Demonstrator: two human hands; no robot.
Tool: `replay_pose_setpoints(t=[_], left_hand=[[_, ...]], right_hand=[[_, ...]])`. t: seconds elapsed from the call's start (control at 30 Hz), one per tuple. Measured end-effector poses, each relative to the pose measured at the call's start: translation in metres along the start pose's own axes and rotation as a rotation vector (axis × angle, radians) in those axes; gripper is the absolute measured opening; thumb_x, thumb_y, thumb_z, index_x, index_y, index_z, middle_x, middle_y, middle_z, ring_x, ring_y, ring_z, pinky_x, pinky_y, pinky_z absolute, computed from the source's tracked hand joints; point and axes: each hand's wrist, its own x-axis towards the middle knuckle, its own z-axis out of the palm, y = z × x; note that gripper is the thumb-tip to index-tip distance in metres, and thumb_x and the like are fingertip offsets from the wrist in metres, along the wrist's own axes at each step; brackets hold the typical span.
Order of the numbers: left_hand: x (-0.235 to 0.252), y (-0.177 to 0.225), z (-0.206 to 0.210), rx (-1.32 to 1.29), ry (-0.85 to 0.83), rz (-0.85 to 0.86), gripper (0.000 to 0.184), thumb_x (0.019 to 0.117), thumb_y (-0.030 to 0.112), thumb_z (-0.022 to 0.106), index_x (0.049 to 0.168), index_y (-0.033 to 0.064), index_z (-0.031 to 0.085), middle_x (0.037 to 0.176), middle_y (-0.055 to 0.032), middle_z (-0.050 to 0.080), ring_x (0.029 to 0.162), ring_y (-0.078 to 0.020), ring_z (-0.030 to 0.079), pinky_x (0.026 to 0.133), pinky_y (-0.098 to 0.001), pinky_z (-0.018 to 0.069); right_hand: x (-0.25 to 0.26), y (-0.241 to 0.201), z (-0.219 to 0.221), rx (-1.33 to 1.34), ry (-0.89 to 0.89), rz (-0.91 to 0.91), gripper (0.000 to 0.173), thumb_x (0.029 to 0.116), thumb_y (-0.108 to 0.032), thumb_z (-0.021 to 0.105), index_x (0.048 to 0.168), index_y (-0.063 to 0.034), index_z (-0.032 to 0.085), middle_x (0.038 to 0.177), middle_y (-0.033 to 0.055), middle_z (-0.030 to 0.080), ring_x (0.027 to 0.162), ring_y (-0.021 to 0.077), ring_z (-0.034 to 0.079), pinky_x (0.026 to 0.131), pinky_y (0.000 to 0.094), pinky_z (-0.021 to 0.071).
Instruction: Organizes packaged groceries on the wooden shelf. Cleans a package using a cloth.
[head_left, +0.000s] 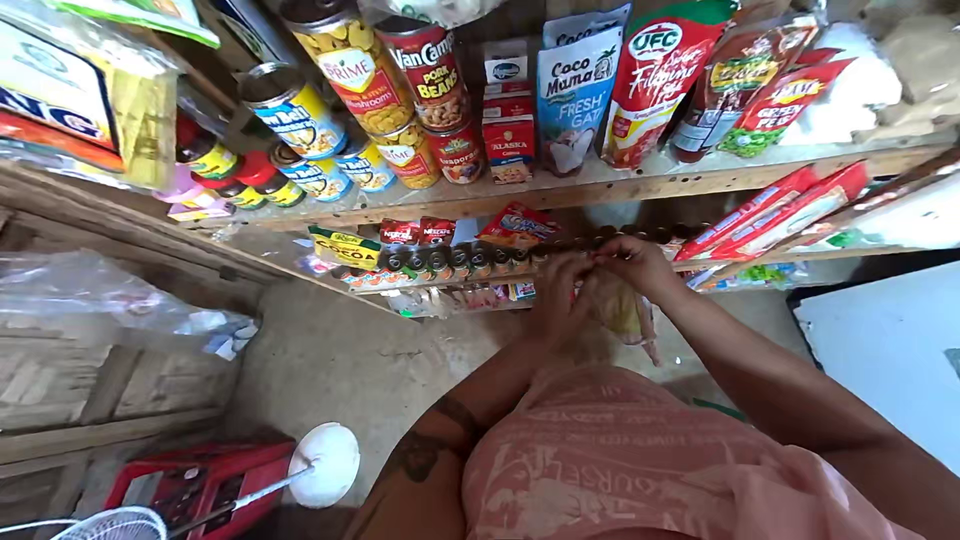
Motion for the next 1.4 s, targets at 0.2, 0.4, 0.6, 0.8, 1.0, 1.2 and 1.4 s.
replay_pose_setpoints(t=[0.2,0.4,0.6,0.8,1.0,1.2,1.4], left_hand=[[-0.019,-0.049,0.057,-0.032,-0.115,-0.010,0.095,0.0779,0.056,0.083,0.147,0.0019,0.047,0.145,-0.0231,0.053,0.132,-0.0334,0.055,0.109,-0.0486,0.0487],[-0.008,-0.052,0.043,-0.097,-0.198,-0.139,0.053,0.0942,0.007,0.066,0.145,0.0056,0.051,0.144,-0.0211,0.054,0.130,-0.0324,0.057,0.108,-0.0479,0.0492],[-0.021,-0.079,0.019,-0.094,-0.242,0.041,0.033,0.0938,0.005,0.063,0.126,0.0034,0.067,0.129,-0.0195,0.063,0.121,-0.0315,0.062,0.104,-0.0490,0.0513],[-0.050,-0.125,-0.020,-0.161,-0.085,0.013,0.022,0.0879,-0.002,0.059,0.106,-0.0049,0.071,0.116,-0.0202,0.067,0.114,-0.0286,0.064,0.101,-0.0468,0.0519],[-0.111,-0.205,-0.062,-0.075,0.001,-0.181,0.027,0.0879,0.000,0.059,0.111,-0.0088,0.069,0.122,-0.0259,0.065,0.119,-0.0336,0.061,0.106,-0.0476,0.0478],[-0.185,-0.291,-0.072,0.044,-0.013,-0.618,0.031,0.0949,0.003,0.061,0.124,-0.0066,0.065,0.132,-0.0283,0.060,0.127,-0.0384,0.057,0.110,-0.0533,0.0445],[-0.258,-0.344,-0.077,0.133,-0.138,-1.012,0.033,0.1015,0.013,0.061,0.132,-0.0013,0.063,0.132,-0.0291,0.062,0.125,-0.0434,0.060,0.106,-0.0612,0.0456]], right_hand=[[0.000,-0.011,0.031,0.079,0.149,0.028,0.017,0.0952,-0.014,0.070,0.108,-0.0033,0.071,0.093,0.0060,0.071,0.079,0.0094,0.064,0.075,0.0313,0.0549],[-0.003,-0.020,0.059,0.290,0.252,0.100,0.016,0.0960,-0.012,0.068,0.109,-0.0036,0.069,0.091,0.0023,0.069,0.079,0.0068,0.063,0.074,0.0275,0.0548],[0.004,-0.023,0.057,0.314,0.277,0.204,0.016,0.0975,-0.014,0.068,0.110,-0.0034,0.067,0.085,0.0010,0.067,0.071,0.0060,0.060,0.066,0.0258,0.0523],[0.018,-0.013,0.039,0.192,0.285,0.191,0.018,0.0964,-0.014,0.069,0.110,-0.0026,0.068,0.089,0.0036,0.070,0.077,0.0078,0.063,0.073,0.0289,0.0545],[0.033,-0.015,0.024,0.096,0.256,0.187,0.016,0.0965,-0.013,0.069,0.108,-0.0019,0.069,0.090,0.0058,0.068,0.079,0.0096,0.062,0.076,0.0315,0.0533],[0.046,-0.017,0.010,-0.265,0.262,0.023,0.017,0.0977,-0.016,0.068,0.106,-0.0034,0.073,0.100,0.0139,0.072,0.091,0.0269,0.066,0.086,0.0510,0.0521],[0.053,-0.014,0.001,-0.444,0.328,-0.087,0.013,0.0987,-0.013,0.065,0.104,-0.0064,0.075,0.113,0.0125,0.073,0.114,0.0342,0.065,0.101,0.0543,0.0486]])
